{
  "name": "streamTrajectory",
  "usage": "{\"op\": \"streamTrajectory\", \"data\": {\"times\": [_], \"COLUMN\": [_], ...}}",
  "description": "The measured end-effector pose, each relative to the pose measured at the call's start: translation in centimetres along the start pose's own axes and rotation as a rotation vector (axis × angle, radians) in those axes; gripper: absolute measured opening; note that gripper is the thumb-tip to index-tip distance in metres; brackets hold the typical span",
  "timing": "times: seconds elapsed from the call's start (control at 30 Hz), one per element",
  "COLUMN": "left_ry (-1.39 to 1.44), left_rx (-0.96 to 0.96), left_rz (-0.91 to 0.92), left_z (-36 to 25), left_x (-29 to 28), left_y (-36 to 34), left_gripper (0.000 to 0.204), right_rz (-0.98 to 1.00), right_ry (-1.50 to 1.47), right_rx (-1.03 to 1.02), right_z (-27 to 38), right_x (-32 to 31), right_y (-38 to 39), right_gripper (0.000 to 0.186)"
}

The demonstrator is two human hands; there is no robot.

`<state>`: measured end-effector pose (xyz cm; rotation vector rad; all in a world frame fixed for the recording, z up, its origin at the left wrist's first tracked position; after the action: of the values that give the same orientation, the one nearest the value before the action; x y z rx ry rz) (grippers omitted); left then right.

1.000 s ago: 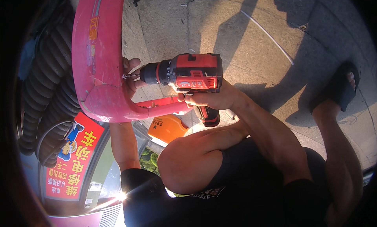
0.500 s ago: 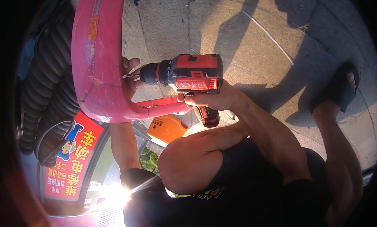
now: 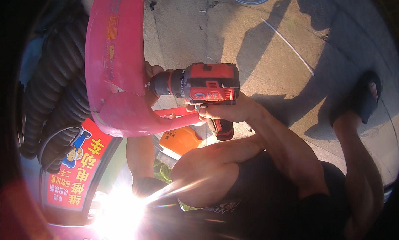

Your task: The person uses a cordless drill to make holes in a pink scooter body panel, then switches to a spray can to paint the panel black. The person handles the drill, bit, and spray can, and works on the panel placed on the ground.

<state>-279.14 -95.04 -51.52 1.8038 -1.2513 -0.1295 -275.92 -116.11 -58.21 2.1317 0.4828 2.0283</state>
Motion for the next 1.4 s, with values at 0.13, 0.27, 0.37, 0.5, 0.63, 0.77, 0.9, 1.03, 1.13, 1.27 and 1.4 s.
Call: {"op": "streamTrajectory", "data": {"times": [0.13, 0.27, 0.37, 0.5, 0.63, 0.77, 0.9, 1.03, 1.13, 1.27, 1.4], "left_ry": [-0.012, 0.052, 0.191, 0.093, -0.004, -0.006, 0.188, 0.06, 0.382, 0.358, 0.409], "left_rx": [0.094, 0.193, 0.236, 0.267, 0.362, 0.342, 0.159, 0.256, 0.055, 0.043, 0.064], "left_rz": [0.047, -0.004, 0.029, 0.001, 0.081, 0.099, 0.201, 0.234, 0.183, 0.149, 0.19], "left_z": [0.5, 0.8, 0.7, 0.6, 0.4, 0.4, 0.8, 0.6, 1.0, 0.7, 1.0], "left_x": [0.5, 0.3, 0.1, 0.3, 1.4, 1.5, 0.9, 0.3, -0.5, -0.9, -0.7], "left_y": [-0.2, 0.5, 0.5, 1.1, 0.7, 0.6, 0.4, 0.4, 0.7, 1.6, 1.8], "left_gripper": [0.024, 0.021, 0.024, 0.028, 0.025, 0.028, 0.032, 0.03, 0.029, 0.031, 0.035], "right_rz": [0.021, 0.007, 0.027, -0.012, 0.02, 0.036, 0.049, 0.072, 0.016, -0.092, -0.082], "right_ry": [-0.014, -0.034, -0.044, 0.008, -0.116, -0.168, -0.143, -0.123, -0.122, -0.194, -0.194], "right_rx": [0.013, -0.032, -0.022, -0.044, -0.008, -0.039, -0.095, -0.105, -0.044, 0.07, 0.017], "right_z": [-0.1, -0.2, -0.2, 0.0, -0.1, -0.3, -0.6, -0.7, -0.9, -1.4, -0.6], "right_x": [0.2, 0.0, -0.1, 0.1, 0.5, 0.5, 0.2, 0.1, -0.3, -1.6, -3.7], "right_y": [-0.2, -0.1, 0.0, -0.2, 0.0, 0.1, -0.1, -0.2, 0.4, 1.9, 3.9], "right_gripper": [0.043, 0.042, 0.042, 0.042, 0.038, 0.033, 0.03, 0.031, 0.033, 0.041, 0.051]}}
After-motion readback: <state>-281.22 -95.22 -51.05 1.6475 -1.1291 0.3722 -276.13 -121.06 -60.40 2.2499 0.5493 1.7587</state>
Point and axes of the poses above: each hand's wrist, its own y-axis away from the middle knuckle, its own x-axis out of the palm, z = x × y, the point moved 5 cm from there along -y, towards the middle knuckle, and after that the axes turned 8 degrees about -y, right-handed, at the moved point
